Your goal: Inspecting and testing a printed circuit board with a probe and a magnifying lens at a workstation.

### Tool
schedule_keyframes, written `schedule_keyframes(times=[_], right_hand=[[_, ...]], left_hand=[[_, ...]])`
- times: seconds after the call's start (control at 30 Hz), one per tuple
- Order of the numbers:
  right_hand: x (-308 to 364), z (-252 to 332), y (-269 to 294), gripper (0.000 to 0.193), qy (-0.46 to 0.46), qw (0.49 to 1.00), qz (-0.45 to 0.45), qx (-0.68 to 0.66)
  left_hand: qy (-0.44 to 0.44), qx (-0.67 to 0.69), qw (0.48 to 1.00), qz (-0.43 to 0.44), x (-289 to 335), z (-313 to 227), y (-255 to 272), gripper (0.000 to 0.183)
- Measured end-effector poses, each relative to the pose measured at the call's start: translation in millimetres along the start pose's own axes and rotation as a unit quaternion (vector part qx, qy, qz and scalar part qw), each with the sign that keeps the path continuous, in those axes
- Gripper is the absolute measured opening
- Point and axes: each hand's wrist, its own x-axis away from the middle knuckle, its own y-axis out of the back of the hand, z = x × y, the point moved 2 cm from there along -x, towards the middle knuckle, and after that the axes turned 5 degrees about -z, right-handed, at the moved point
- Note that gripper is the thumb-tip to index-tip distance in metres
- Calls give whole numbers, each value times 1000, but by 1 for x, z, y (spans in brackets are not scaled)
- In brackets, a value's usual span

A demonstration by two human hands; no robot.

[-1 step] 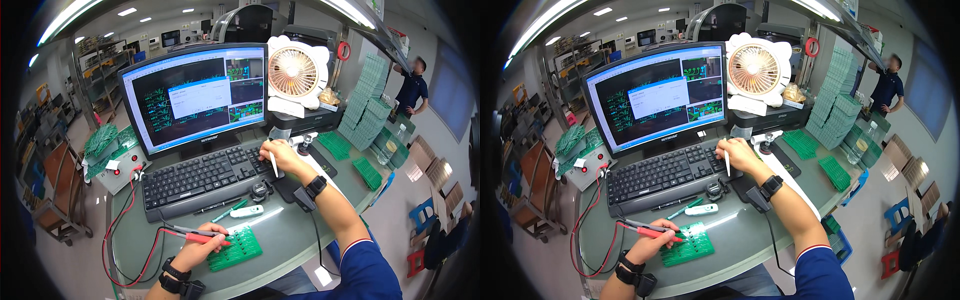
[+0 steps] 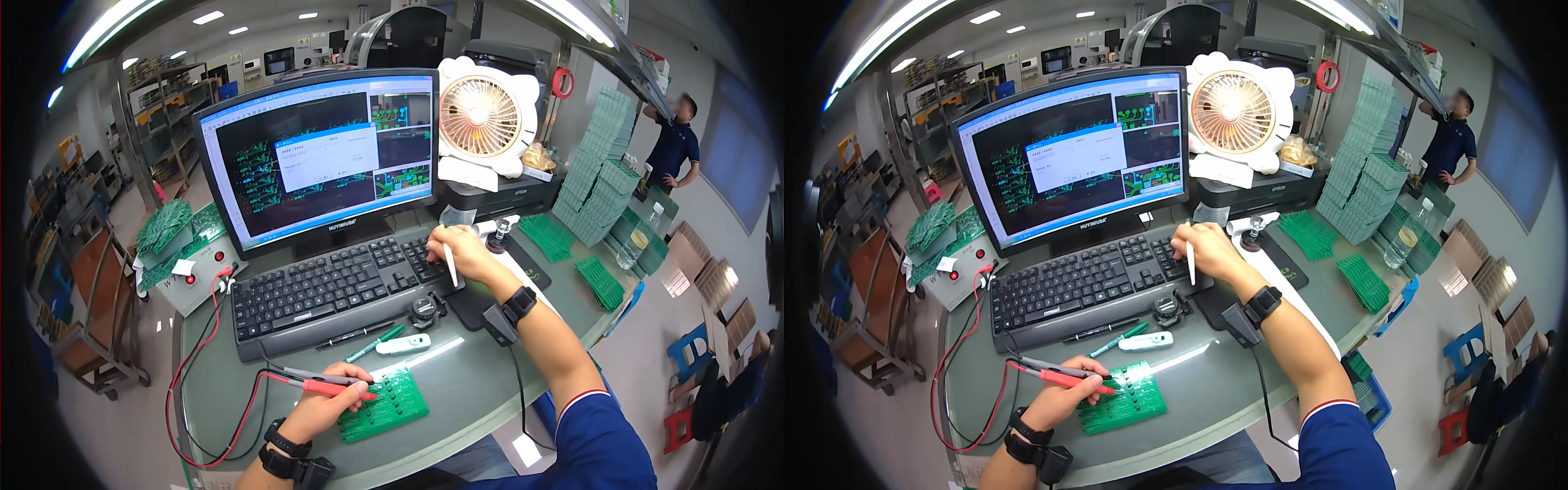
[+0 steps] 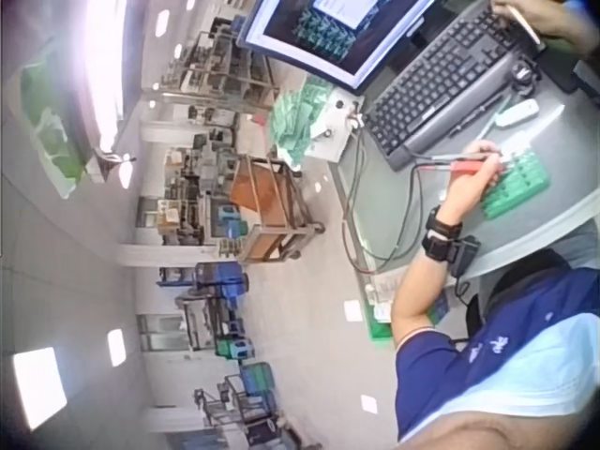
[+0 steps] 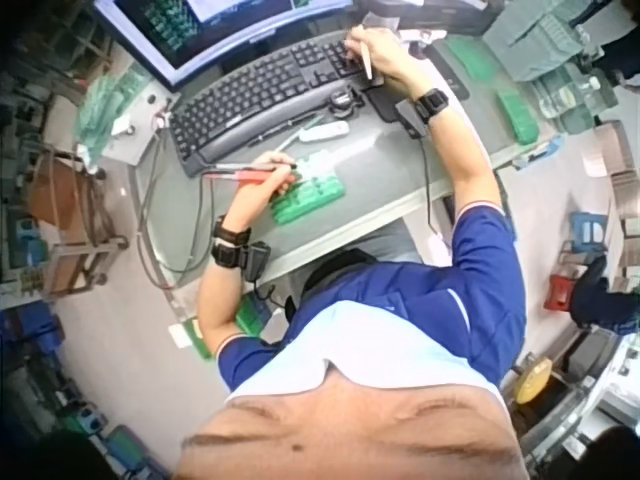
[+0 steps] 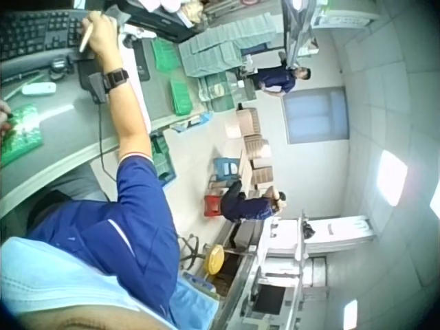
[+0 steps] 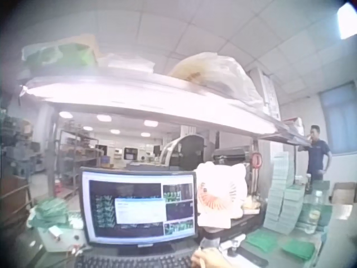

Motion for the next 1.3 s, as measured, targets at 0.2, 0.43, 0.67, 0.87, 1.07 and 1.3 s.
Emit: schedule_keyframes(times=[0.2, 0.43, 0.67, 0.87, 1.07, 1.3], right_hand=[[-4, 9, -8, 15, -21, 996, 20, 88], [-22, -13, -9, 17, -109, 990, -83, 22], [-10, 0, -10, 18, -77, 997, -4, 25], [-3, 8, -14, 19, -71, 996, -1, 51], [6, 30, -14, 17, -13, 999, 34, 19], [18, 18, 6, 18, -138, 981, -85, 106]], left_hand=[[-11, 2, 1000, 2, -2, -1, 0, 22], [-22, 4, 1000, 12, -2, 1, 0, 22], [-20, 2, 1000, 11, -2, 2, 1, 21], [-25, 4, 1000, 18, -3, 0, 2, 23], [-27, 10, 999, 19, -1, 2, 0, 25], [-36, 8, 999, 30, 0, 3, 2, 25]])
